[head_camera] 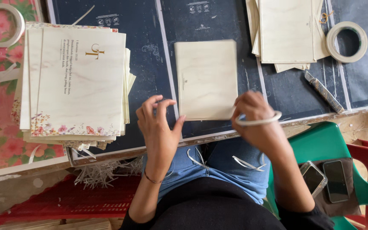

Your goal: The person repeatedly picks a card from a stack, places a white cord across it, and sets it aside. This process is repeated multiple times with different cards. The person handles the cards and cord by hand throughout the task.

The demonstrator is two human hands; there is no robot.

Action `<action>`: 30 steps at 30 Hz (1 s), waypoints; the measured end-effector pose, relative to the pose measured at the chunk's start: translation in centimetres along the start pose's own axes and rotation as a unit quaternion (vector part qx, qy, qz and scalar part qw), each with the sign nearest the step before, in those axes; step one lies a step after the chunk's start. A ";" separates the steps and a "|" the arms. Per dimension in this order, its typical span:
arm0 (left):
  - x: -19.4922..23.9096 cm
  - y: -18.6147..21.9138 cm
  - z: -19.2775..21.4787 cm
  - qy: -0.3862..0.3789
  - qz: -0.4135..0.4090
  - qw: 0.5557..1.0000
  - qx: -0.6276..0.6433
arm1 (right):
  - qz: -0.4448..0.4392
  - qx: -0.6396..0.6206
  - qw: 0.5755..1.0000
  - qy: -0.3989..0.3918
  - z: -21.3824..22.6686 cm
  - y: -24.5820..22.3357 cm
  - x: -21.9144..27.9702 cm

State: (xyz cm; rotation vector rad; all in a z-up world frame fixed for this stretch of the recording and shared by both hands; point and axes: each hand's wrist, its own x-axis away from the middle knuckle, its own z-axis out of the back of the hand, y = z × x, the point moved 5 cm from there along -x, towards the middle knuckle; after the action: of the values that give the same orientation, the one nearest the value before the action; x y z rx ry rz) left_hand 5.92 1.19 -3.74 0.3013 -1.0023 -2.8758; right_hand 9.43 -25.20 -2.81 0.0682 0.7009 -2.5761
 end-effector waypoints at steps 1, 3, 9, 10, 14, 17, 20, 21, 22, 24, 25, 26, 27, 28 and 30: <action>-0.2 0.0 0.0 0.002 0.002 1.000 -0.001 | 0.002 -0.001 1.000 -0.001 -0.6 -1.0 0.3; -0.4 0.2 0.2 0.020 -0.007 1.000 -0.010 | 0.041 -0.048 0.998 -0.023 -2.1 -3.5 1.1; 0.8 1.7 0.9 -0.008 -0.050 0.999 -0.019 | 0.013 -0.090 0.991 0.100 -4.9 -8.6 1.5; 1.0 1.4 0.7 -0.008 -0.049 0.999 -0.019 | 0.013 -0.091 0.991 0.100 -5.1 -8.9 1.5; 1.5 0.8 0.2 -0.020 -0.050 0.998 -0.029 | 0.031 -0.082 0.991 0.105 -4.7 -9.9 1.6; 2.0 0.9 0.1 -0.032 -0.042 0.998 -0.022 | 0.026 -0.091 0.989 0.112 -3.6 -9.3 2.4; 2.2 1.0 0.1 -0.045 -0.038 0.998 -0.015 | 0.002 -0.106 0.986 0.130 -3.1 -8.3 3.0; 2.3 1.0 0.1 -0.052 -0.035 0.998 -0.013 | -0.018 -0.112 0.983 0.144 -2.9 -7.9 3.2; 2.4 1.0 0.1 -0.053 -0.034 0.998 -0.013 | -0.019 -0.113 0.983 0.144 -3.3 -7.6 3.1; 2.6 0.9 -0.1 -0.062 -0.039 0.997 -0.017 | -0.031 -0.096 0.982 0.161 -3.8 -6.8 2.9; 2.7 0.9 -0.2 -0.063 -0.040 0.997 -0.017 | -0.033 -0.096 0.982 0.162 -3.9 -6.5 2.7; 2.7 0.9 -0.3 -0.065 -0.035 0.997 -0.015 | -0.027 -0.103 0.982 0.156 -4.1 -6.3 2.4; 2.7 0.9 -0.4 -0.068 -0.030 0.997 -0.013 | -0.022 -0.111 0.982 0.149 -4.3 -6.2 2.0; 2.7 0.9 -0.6 -0.068 -0.031 0.997 -0.014 | -0.023 -0.112 0.982 0.150 -4.4 -6.0 1.8; 2.8 0.7 -1.0 -0.068 -0.024 0.997 -0.007 | -0.017 -0.105 0.987 0.118 -4.7 -5.8 1.3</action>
State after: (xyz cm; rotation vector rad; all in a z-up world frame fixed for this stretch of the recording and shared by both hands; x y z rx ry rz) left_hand 3.36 -0.38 -4.51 0.1305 -1.0088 -2.9799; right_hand 5.37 -19.03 -4.42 0.2994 1.0652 -2.5336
